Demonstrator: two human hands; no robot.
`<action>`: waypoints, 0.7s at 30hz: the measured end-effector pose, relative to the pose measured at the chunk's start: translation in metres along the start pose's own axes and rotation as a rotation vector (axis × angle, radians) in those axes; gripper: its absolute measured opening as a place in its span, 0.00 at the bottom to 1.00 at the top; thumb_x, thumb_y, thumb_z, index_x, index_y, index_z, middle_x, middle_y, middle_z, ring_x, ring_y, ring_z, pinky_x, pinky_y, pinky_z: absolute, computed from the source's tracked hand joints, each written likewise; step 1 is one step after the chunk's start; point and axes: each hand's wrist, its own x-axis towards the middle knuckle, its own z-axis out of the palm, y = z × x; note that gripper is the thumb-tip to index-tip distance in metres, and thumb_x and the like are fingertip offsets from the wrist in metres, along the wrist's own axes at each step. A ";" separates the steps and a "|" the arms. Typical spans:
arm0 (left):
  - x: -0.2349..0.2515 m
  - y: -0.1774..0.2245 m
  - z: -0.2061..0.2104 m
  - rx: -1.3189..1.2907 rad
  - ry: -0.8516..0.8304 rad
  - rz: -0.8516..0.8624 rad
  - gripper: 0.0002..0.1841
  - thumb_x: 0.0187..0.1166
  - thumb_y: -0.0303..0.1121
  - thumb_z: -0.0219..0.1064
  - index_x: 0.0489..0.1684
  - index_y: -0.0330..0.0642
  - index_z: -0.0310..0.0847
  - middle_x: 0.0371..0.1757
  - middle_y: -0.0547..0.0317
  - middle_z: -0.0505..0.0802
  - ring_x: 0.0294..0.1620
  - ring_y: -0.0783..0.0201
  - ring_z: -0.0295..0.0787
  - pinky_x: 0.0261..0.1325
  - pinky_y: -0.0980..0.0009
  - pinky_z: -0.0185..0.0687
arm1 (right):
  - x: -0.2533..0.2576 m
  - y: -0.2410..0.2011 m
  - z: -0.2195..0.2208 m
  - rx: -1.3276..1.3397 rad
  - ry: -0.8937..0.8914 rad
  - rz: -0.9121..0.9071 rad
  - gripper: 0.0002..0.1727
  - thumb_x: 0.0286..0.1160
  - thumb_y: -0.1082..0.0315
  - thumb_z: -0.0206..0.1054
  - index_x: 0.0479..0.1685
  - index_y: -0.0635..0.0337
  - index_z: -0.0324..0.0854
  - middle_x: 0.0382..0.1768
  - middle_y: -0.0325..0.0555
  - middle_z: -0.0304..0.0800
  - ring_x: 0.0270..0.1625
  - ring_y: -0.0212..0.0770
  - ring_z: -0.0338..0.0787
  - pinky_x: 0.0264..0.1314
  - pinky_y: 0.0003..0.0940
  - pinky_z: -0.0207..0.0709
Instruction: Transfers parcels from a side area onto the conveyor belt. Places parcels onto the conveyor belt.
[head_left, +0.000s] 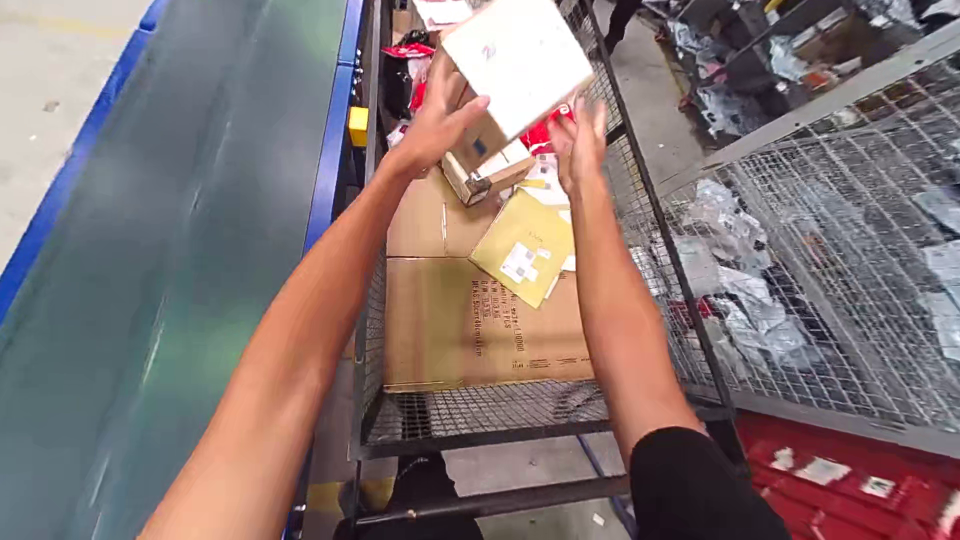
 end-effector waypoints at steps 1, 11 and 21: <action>0.001 -0.003 0.012 0.000 -0.043 0.026 0.47 0.84 0.46 0.67 0.97 0.42 0.37 0.90 0.44 0.68 0.81 0.55 0.77 0.78 0.57 0.81 | 0.021 0.001 0.001 0.051 0.007 -0.023 0.45 0.91 0.51 0.56 0.96 0.53 0.28 0.81 0.61 0.71 0.70 0.49 0.88 0.69 0.42 0.86; -0.312 -0.146 0.021 0.341 -0.130 -0.273 0.20 0.86 0.37 0.63 0.72 0.38 0.83 0.69 0.48 0.90 0.72 0.56 0.87 0.80 0.53 0.78 | -0.130 0.162 0.033 -0.378 -0.385 0.163 0.33 0.86 0.58 0.62 0.88 0.60 0.60 0.72 0.54 0.85 0.64 0.46 0.90 0.66 0.47 0.86; -0.752 -0.061 0.021 0.579 0.842 -0.706 0.13 0.84 0.29 0.59 0.54 0.36 0.90 0.55 0.49 0.95 0.57 0.60 0.93 0.67 0.58 0.87 | -0.552 0.173 0.122 -0.399 -0.798 -0.048 0.18 0.82 0.70 0.62 0.65 0.72 0.80 0.65 0.58 0.87 0.70 0.45 0.86 0.75 0.42 0.79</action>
